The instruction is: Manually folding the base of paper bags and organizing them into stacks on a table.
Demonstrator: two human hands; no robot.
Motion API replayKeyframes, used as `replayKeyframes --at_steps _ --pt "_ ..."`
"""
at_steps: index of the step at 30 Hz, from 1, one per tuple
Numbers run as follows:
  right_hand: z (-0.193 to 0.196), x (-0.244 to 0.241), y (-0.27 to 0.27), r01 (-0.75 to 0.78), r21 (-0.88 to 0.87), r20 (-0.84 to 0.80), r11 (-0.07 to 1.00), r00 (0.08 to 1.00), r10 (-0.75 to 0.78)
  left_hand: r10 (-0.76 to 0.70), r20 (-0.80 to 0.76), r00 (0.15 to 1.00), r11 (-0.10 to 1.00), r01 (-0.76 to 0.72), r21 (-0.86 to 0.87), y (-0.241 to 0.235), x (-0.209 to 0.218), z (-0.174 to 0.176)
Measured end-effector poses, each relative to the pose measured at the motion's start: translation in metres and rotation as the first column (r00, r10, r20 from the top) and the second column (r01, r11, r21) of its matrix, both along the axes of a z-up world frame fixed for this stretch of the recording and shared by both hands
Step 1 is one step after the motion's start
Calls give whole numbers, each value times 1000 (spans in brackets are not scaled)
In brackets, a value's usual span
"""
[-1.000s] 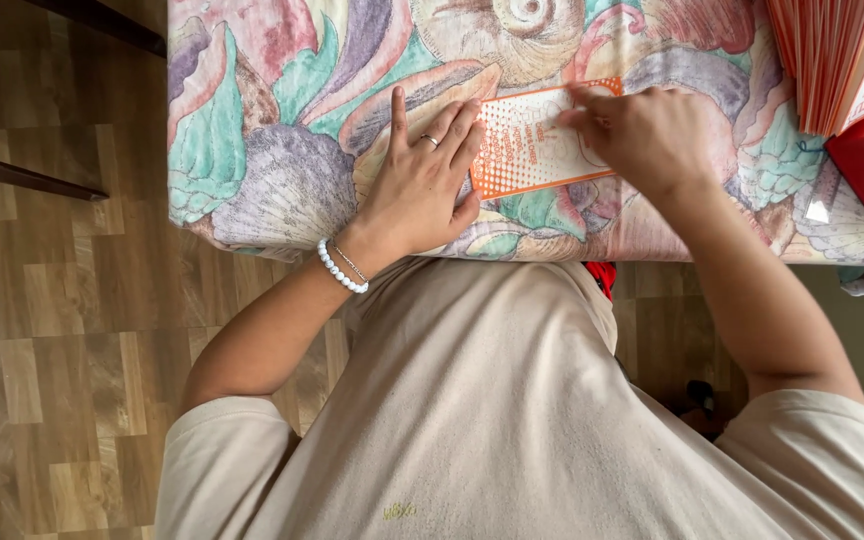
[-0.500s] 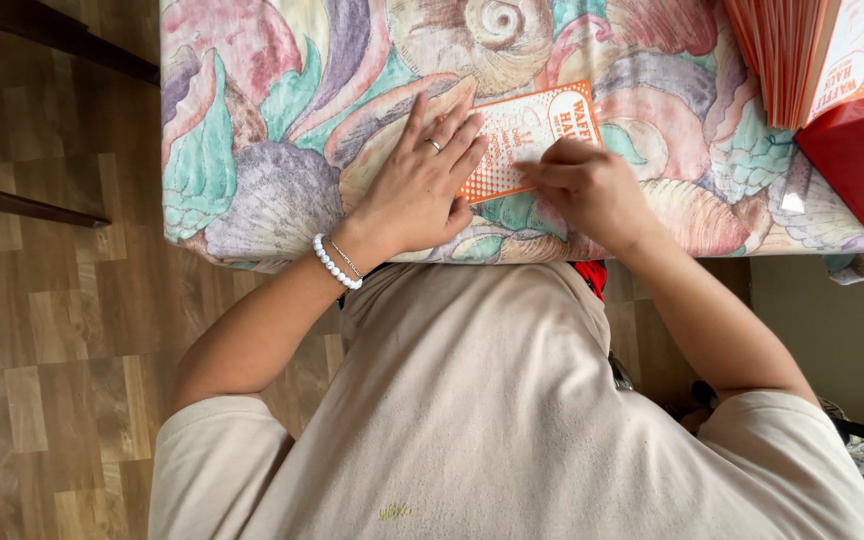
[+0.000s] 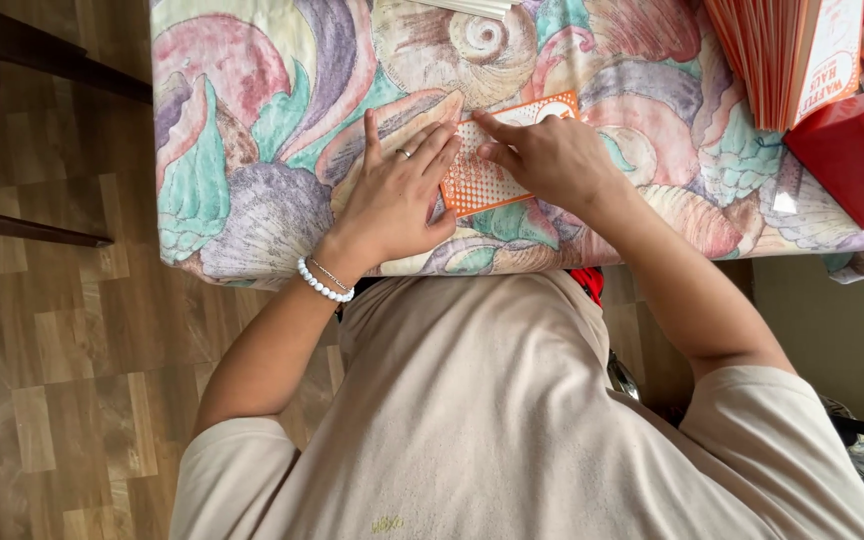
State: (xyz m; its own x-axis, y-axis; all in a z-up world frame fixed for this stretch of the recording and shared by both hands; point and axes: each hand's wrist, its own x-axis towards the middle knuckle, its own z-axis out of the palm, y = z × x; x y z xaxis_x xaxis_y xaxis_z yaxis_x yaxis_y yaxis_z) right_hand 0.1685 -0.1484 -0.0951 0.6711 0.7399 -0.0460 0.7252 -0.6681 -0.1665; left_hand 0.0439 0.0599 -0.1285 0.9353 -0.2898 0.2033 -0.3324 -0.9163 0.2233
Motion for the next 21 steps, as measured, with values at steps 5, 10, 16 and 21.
replayKeyframes --at_steps 5,10,16,21 --pt "25 21 -27 136 -193 31 972 991 -132 4 -2 1000 1000 -4 10 -1 -4 7" --pt "-9 61 -73 262 -201 128 944 962 -240 3 -25 1000 1000 -2 30 -3 -5 14" --pt "-26 47 -33 17 208 357 978 929 -92 -59 134 989 997 65 -40 -6 1 16" --pt "-32 31 1 -259 225 271 939 943 195 -72 162 984 995 81 -55 -9 1 24"
